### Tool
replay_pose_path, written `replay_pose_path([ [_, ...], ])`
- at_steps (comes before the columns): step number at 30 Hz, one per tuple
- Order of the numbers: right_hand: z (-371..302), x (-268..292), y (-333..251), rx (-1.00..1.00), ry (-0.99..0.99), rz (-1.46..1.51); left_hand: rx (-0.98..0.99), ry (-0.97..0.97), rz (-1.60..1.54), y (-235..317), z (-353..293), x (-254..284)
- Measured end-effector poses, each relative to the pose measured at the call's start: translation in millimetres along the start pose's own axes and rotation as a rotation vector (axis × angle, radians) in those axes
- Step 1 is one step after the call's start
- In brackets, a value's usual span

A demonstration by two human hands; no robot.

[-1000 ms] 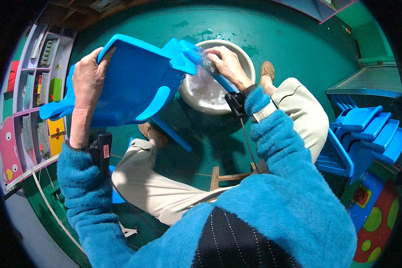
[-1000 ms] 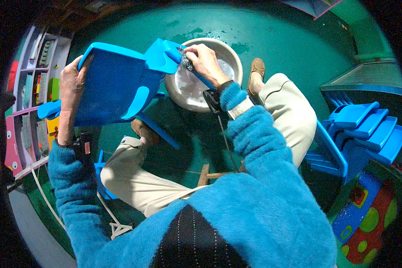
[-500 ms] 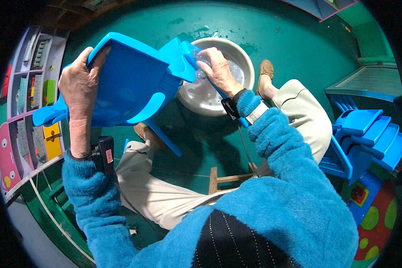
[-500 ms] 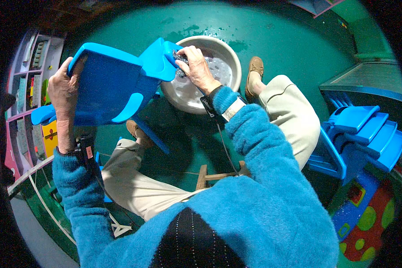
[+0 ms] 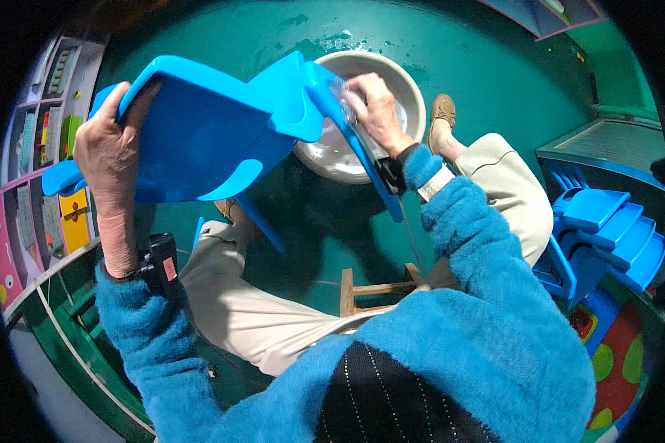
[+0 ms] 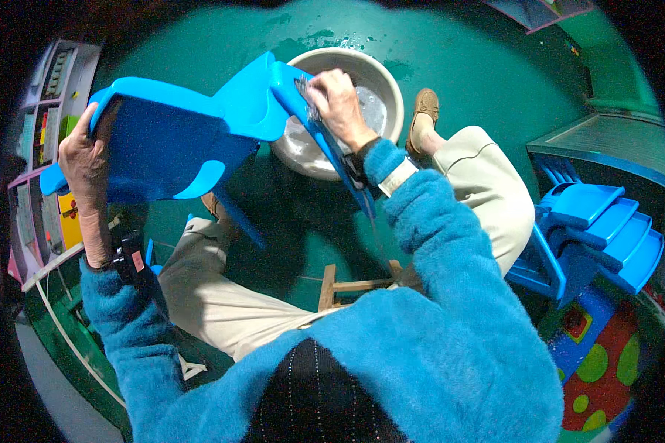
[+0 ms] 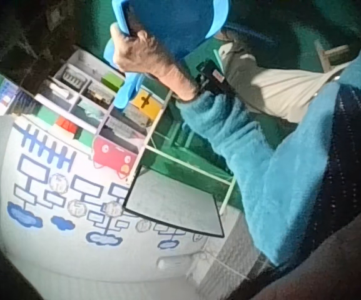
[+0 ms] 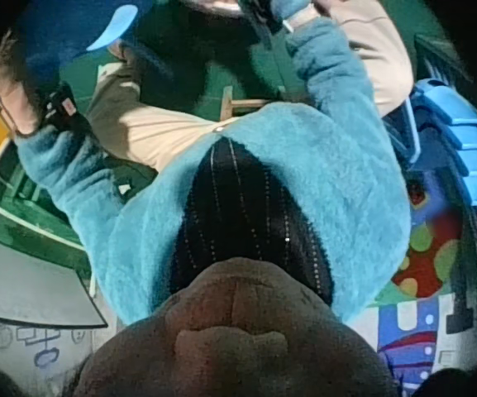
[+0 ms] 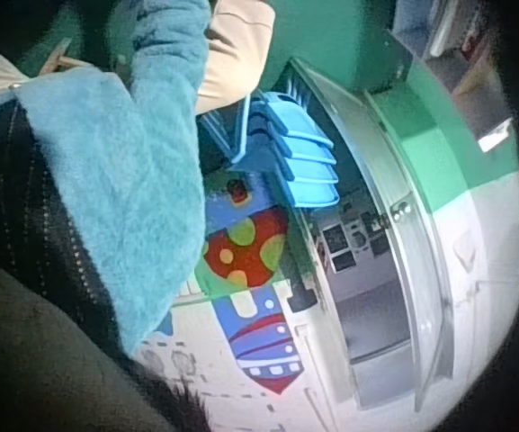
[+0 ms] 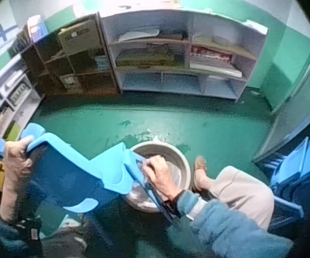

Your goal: The person scrubs a blue plastic chair with a steel wool pad dipped in soapy water from a basin. They clean the seat, backrest, and legs, then place the chair on the floor.

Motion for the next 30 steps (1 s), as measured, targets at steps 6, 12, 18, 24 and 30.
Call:
replay_pose_path([
  [6, 38.2, -12.0, -40.7, 0.218, 0.007, -0.031, -0.062, 0.161, -0.021, -5.0, 4.7, 3.2],
  [12, 7.0, -27.3, -35.4, 0.069, -0.269, 0.127, 0.032, 0.128, 0.023, -29.0, -5.7, 2.0],
  [18, 19.9, -0.6, -20.8, -0.111, -0.102, 0.080, 0.072, 0.110, 0.164, -30.7, -5.4, 0.4],
  [24, 74.5, -51.1, -17.6, -0.296, -0.275, 0.165, 0.022, 0.189, 0.187, -17.5, -18.0, 4.1],
  [30, 42.2, -50.0, -30.3, -0.080, -0.497, 0.199, 0.088, 0.185, 0.104, -35.8, -38.1, 6.6],
])
Point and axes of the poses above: each hand's wrist, its own z-axis towards the middle knuckle, its own x-axis out of the back of the hand, y = z × x, the point moved 10 cm from there along z, towards the middle knuckle, and after that the axes turned 6 degrees about -y, right-handed, at the moved point
